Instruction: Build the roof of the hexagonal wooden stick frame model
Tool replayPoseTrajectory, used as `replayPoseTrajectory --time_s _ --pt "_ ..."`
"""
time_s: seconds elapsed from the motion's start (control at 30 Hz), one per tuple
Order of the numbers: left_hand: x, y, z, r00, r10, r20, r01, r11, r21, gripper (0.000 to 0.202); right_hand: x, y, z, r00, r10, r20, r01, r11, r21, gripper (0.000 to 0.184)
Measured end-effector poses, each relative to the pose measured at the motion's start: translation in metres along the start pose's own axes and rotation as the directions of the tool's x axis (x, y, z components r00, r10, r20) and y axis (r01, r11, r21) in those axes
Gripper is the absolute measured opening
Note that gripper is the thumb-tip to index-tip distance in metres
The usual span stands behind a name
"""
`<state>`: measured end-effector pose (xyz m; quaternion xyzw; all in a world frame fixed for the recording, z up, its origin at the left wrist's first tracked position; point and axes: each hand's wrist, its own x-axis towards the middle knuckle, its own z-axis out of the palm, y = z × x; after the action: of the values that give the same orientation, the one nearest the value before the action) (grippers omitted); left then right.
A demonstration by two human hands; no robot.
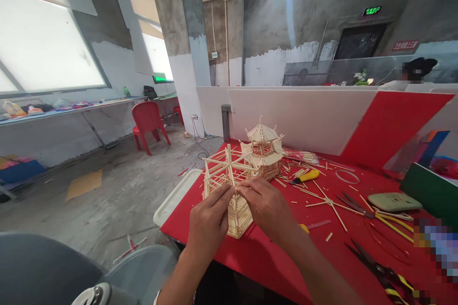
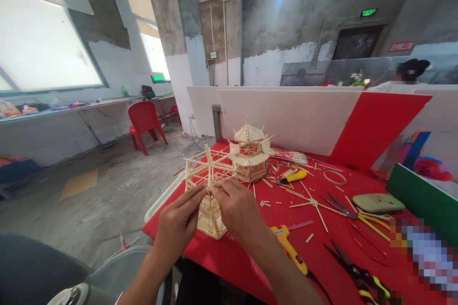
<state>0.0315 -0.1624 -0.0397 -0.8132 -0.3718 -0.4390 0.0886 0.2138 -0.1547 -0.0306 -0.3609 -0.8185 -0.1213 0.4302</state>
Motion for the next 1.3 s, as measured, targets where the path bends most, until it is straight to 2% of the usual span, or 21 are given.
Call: replayPoseTrajectory --time_s 1.3 --pt "-0.002 -0.0014 0.0014 1.0 -0.002 0.006 0.002 1.0 0.0 0.047 0.0 -0.0012 -0.0008 1.0 0.009 0.014 -0.009 1.0 0.011 0.025"
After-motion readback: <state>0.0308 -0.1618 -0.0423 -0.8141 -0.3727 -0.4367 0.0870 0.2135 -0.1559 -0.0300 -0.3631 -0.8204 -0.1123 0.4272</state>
